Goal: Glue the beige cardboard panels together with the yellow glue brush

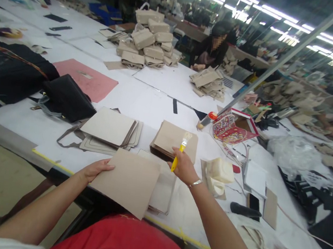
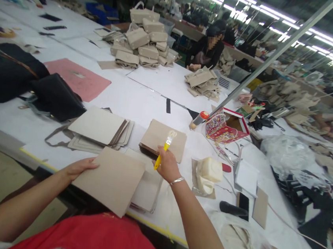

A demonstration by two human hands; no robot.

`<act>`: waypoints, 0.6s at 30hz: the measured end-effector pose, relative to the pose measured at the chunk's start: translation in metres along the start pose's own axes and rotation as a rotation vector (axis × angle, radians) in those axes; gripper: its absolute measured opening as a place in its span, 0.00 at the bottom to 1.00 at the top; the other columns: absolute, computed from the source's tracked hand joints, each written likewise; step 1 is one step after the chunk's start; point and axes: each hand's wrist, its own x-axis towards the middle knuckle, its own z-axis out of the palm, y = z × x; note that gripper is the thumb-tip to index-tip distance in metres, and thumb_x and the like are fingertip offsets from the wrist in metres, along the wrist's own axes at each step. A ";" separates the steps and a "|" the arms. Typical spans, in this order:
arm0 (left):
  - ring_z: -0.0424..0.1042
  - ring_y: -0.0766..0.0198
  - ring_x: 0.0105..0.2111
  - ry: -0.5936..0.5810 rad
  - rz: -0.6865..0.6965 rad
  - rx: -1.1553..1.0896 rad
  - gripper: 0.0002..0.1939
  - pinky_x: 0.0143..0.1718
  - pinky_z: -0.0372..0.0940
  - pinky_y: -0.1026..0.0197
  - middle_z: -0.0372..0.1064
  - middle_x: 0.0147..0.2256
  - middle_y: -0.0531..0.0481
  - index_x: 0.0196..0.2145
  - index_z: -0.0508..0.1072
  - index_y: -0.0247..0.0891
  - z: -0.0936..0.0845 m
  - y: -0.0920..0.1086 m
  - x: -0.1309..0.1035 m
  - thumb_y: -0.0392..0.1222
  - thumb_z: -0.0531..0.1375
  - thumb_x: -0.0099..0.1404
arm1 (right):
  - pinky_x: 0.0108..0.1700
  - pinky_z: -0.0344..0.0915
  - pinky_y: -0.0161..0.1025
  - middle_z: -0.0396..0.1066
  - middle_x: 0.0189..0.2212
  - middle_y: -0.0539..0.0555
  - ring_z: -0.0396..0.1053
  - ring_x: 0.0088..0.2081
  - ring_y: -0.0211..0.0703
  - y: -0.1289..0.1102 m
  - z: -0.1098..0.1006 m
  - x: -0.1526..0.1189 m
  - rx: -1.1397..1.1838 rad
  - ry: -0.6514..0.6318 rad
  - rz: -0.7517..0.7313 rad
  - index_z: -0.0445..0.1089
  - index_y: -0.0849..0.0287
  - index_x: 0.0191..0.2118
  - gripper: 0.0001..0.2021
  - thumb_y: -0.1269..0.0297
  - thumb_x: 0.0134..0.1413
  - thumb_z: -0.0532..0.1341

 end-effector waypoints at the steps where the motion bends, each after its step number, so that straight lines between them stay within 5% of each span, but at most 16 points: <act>1: 0.74 0.52 0.36 0.024 -0.003 -0.013 0.29 0.37 0.68 0.54 0.72 0.42 0.37 0.50 0.64 0.34 -0.003 -0.002 -0.003 0.39 0.66 0.51 | 0.50 0.59 0.47 0.66 0.46 0.62 0.63 0.48 0.50 0.010 0.004 0.009 -0.114 0.007 0.032 0.60 0.61 0.44 0.16 0.71 0.48 0.59; 6: 0.74 0.52 0.35 0.053 -0.005 -0.058 0.27 0.36 0.68 0.55 0.72 0.40 0.38 0.48 0.65 0.34 -0.003 -0.007 -0.013 0.38 0.66 0.51 | 0.38 0.61 0.37 0.70 0.36 0.58 0.67 0.38 0.45 0.031 0.005 0.029 -0.360 -0.111 0.095 0.63 0.59 0.45 0.12 0.70 0.53 0.56; 10: 0.74 0.52 0.35 0.039 0.004 -0.080 0.27 0.37 0.68 0.54 0.72 0.40 0.37 0.48 0.65 0.33 0.005 -0.007 -0.013 0.38 0.66 0.50 | 0.34 0.59 0.35 0.70 0.33 0.56 0.66 0.34 0.43 0.033 -0.012 0.026 -0.379 -0.062 0.065 0.65 0.58 0.45 0.10 0.65 0.57 0.53; 14: 0.74 0.51 0.35 0.030 0.020 -0.087 0.31 0.36 0.69 0.54 0.72 0.41 0.37 0.51 0.63 0.34 0.014 -0.007 -0.008 0.39 0.66 0.50 | 0.35 0.59 0.36 0.68 0.29 0.56 0.65 0.33 0.42 0.039 -0.048 0.034 -0.437 0.273 0.071 0.66 0.61 0.46 0.13 0.70 0.56 0.51; 18: 0.74 0.53 0.35 0.065 0.004 -0.097 0.30 0.38 0.69 0.53 0.72 0.41 0.38 0.51 0.62 0.34 0.032 -0.009 -0.002 0.40 0.65 0.52 | 0.40 0.60 0.36 0.69 0.37 0.57 0.66 0.38 0.39 0.024 -0.113 0.032 -0.322 0.676 0.075 0.66 0.62 0.44 0.11 0.65 0.59 0.51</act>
